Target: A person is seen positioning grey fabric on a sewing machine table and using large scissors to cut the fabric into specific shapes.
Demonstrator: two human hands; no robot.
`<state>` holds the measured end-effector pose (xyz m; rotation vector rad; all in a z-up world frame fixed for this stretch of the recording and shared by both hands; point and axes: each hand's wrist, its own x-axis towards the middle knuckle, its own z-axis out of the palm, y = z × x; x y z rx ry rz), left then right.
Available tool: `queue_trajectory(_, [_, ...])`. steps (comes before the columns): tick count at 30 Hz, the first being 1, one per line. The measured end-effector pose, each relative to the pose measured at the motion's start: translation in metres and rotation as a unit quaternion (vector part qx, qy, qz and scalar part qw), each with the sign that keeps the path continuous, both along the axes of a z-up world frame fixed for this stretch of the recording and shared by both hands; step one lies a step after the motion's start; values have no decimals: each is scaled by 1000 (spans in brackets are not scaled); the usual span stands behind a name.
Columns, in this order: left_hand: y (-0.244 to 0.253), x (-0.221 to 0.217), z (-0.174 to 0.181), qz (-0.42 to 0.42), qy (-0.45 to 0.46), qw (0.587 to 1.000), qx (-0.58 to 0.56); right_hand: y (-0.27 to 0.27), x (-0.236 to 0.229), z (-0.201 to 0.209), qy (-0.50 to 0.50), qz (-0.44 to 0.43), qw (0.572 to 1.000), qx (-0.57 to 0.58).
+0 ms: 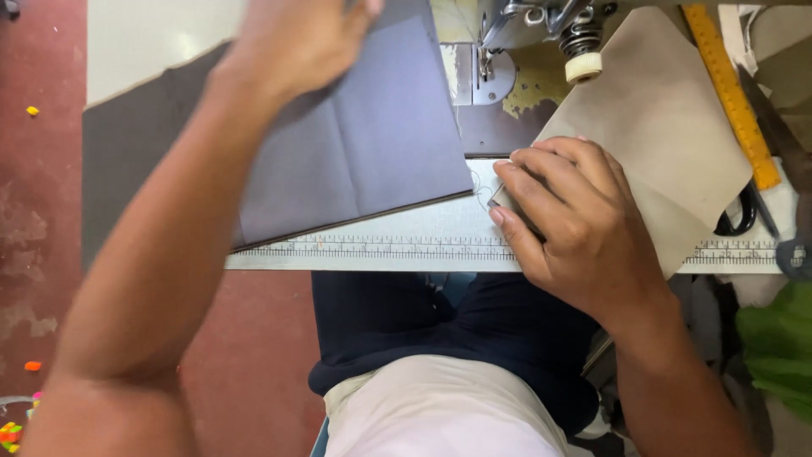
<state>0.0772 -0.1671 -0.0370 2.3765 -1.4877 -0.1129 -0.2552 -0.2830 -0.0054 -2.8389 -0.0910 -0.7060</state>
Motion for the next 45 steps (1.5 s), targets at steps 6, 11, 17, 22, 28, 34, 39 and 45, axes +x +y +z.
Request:
queue_trajectory(6, [130, -26, 35, -22, -106, 993, 41, -3, -31, -23, 95, -72, 992, -47])
queue_trajectory(11, [168, -30, 9, 95, -58, 986, 128, -13, -38, -35, 102, -83, 989, -73])
queue_trajectory(17, [107, -21, 12, 95, -25, 985, 143, -32, -33, -37, 94, -99, 989, -62])
queue_trajectory(22, [84, -11, 16, 84, -17, 987, 138, -49, -31, -36, 70, -110, 987, -91])
queue_trajectory(28, [85, -17, 30, 81, -5, 988, 134, -51, -30, -24, 57, -93, 988, -109])
queue_trajectory(34, [126, -20, 26, -121, -129, 981, -79, -40, -9, -11, 6, -59, 994, -87])
queue_trajectory(39, [147, -43, 27, -153, -90, 981, -84, -37, 6, -22, -31, -34, 998, -51])
queue_trajectory(45, [143, -54, 13, -155, -116, 974, -120, -36, 13, -26, -57, -4, 997, -44])
